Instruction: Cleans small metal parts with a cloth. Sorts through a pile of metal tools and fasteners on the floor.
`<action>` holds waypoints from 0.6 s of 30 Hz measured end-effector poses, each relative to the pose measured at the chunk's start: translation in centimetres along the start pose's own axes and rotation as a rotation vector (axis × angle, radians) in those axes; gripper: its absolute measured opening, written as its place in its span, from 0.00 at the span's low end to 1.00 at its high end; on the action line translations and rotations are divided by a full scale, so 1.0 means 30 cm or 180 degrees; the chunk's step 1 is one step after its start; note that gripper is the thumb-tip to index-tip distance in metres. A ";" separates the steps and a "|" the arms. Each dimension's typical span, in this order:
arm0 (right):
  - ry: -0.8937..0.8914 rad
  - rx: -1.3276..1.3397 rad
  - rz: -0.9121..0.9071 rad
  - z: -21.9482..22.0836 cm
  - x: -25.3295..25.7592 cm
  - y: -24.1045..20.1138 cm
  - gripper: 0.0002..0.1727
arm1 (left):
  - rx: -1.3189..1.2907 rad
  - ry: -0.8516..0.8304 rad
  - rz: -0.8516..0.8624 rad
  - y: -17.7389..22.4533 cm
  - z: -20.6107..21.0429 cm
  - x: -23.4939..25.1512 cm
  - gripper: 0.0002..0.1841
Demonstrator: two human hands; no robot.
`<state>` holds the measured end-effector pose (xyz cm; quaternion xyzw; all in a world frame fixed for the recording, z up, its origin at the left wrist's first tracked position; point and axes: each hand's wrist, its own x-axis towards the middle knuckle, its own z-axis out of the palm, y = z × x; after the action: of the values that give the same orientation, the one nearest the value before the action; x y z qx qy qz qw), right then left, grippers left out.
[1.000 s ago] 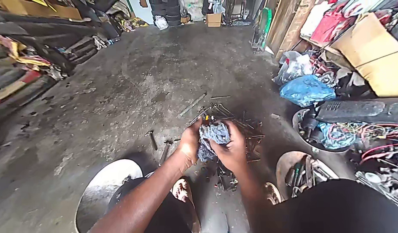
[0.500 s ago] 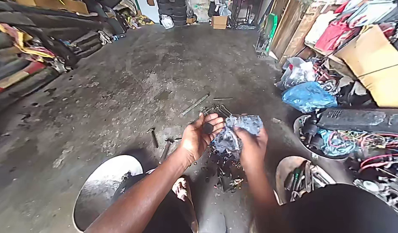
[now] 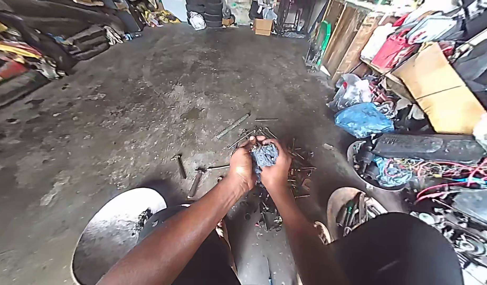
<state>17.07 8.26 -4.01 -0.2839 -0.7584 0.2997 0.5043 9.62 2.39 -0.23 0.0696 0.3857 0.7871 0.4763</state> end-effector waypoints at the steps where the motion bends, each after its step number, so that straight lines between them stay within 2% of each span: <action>1: 0.0054 -0.0061 -0.0023 0.010 -0.003 -0.002 0.23 | -0.0017 -0.0006 0.0001 0.003 0.000 -0.001 0.23; 4: 0.0068 -0.0417 0.0136 0.006 0.003 -0.032 0.32 | -0.0072 0.0100 -0.0028 0.008 0.018 -0.016 0.22; 7: 0.0149 -0.0806 0.0193 0.008 0.028 -0.048 0.37 | -0.0041 0.0156 0.0106 -0.008 0.022 -0.024 0.12; 10: 0.0361 -0.0635 0.0169 0.022 0.035 -0.053 0.37 | -0.0008 0.0065 0.0144 0.003 0.007 -0.022 0.14; 12: 0.0694 0.0098 0.0498 0.035 0.065 -0.033 0.33 | -0.0034 -0.0160 0.0111 0.023 -0.001 -0.017 0.16; 14: 0.1036 0.1309 0.1077 0.028 0.105 -0.017 0.26 | -0.0150 -0.0390 0.0133 0.039 -0.011 -0.021 0.19; 16: 0.1235 0.2299 0.1369 0.001 0.124 -0.011 0.24 | -0.0316 -0.0436 0.0165 0.062 -0.022 -0.033 0.20; 18: 0.1302 0.2602 0.1571 -0.042 0.122 -0.016 0.19 | -0.0356 -0.0393 0.0170 0.085 -0.030 -0.028 0.21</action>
<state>16.98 10.86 -1.09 -0.2870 -0.3758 0.6199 0.6262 7.85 0.59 1.08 0.1015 0.3091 0.8141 0.4811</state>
